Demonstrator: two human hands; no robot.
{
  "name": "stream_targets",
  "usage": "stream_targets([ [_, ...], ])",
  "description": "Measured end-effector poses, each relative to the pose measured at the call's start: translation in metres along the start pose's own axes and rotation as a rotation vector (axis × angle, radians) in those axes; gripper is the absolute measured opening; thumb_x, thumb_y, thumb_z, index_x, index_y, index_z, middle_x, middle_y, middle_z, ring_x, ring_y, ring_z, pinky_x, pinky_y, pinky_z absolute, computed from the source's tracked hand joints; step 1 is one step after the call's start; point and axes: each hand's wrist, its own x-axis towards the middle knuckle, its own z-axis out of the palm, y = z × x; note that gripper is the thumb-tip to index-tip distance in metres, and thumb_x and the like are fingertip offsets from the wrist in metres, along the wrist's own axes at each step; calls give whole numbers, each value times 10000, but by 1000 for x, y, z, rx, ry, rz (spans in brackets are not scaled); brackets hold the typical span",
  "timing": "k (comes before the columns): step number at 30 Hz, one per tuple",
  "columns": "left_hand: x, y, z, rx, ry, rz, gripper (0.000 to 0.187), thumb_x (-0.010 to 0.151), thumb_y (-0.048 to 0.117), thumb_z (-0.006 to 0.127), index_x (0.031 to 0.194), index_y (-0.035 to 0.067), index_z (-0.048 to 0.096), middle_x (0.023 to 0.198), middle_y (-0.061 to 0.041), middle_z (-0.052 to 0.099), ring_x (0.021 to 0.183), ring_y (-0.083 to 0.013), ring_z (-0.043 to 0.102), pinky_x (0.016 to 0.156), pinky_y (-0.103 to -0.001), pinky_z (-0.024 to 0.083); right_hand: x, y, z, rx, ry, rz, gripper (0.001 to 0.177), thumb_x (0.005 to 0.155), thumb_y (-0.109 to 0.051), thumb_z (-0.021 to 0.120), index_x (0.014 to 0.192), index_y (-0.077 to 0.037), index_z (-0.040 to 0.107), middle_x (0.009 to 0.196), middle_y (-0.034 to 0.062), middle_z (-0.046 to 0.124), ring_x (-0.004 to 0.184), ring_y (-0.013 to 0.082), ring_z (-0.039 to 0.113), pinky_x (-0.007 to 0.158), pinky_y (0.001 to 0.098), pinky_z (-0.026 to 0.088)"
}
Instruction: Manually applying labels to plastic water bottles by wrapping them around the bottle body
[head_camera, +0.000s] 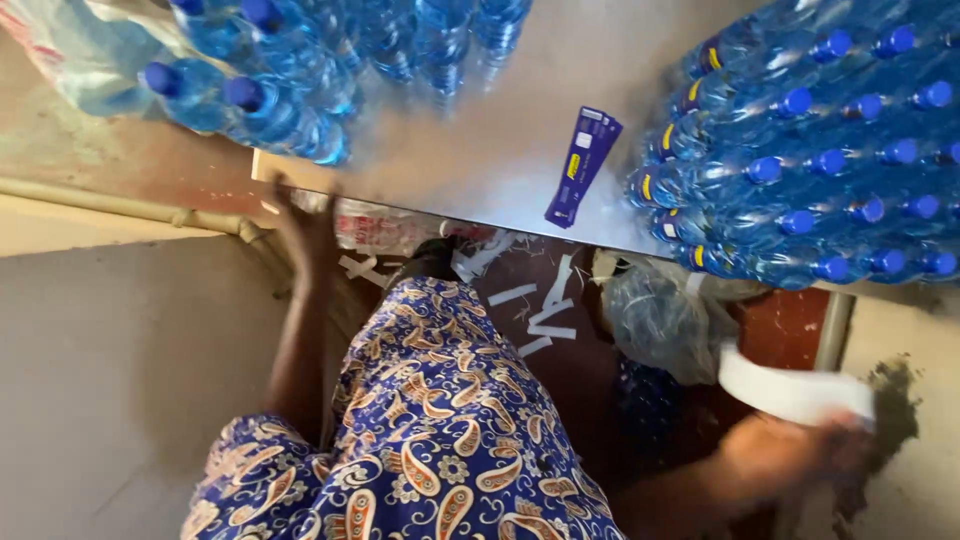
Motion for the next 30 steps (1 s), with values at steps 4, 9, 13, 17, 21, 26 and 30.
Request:
stream_targets([
  [4,68,-3,22,150,127,241,1061,1050,194,1043,1758,127,256,1699,-207,495,1467,-376,572,1126,-522,540,-29,-27,108,-573,117,491,179,1036,-314,721,1069,-141,752,1007,8,718,938,134,669,735,308,522],
  [9,82,-39,37,223,323,125,1091,890,287,1250,1634,151,464,1588,-189,637,1516,-318,599,1360,-449,401,-37,-61,178,-461,-401,630,468,1139,-303,700,735,-68,684,506,91,602,445,176,594,496,261,528],
  [13,23,69,54,518,-46,126,895,840,331,1070,1537,238,515,1280,-118,813,1222,-316,772,1039,-546,628,-19,-66,203,-353,-456,599,415,1136,-342,620,1022,-25,861,615,106,668,621,165,679,694,285,578],
  [17,-11,125,149,670,-631,-171,1190,780,666,962,1593,-55,476,1369,-352,708,1280,-521,694,1063,-624,554,-28,-17,223,-161,-454,585,674,981,-546,743,1384,-8,686,1060,209,776,954,241,789,952,432,659],
  [21,-15,89,239,615,-839,-65,1202,778,795,922,1473,-95,512,1313,-350,714,1235,-526,712,1038,-622,576,-101,72,276,115,-302,542,539,1011,-452,838,1296,-38,644,1149,168,670,1003,287,720,945,449,642],
  [26,-39,18,243,423,-964,-47,1153,757,588,965,1566,-45,441,1479,-346,538,1393,-563,519,1176,-661,429,-94,79,377,-37,-528,526,557,1014,-359,864,1437,-109,603,1214,109,671,1135,264,702,948,442,589],
  [30,-50,-38,199,193,-1031,-17,1207,729,321,1023,1684,18,350,1693,-344,312,1596,-613,271,1354,-713,241,-147,144,351,163,-524,700,464,1031,-213,861,1397,-65,617,1196,108,648,1126,165,617,940,383,534],
])
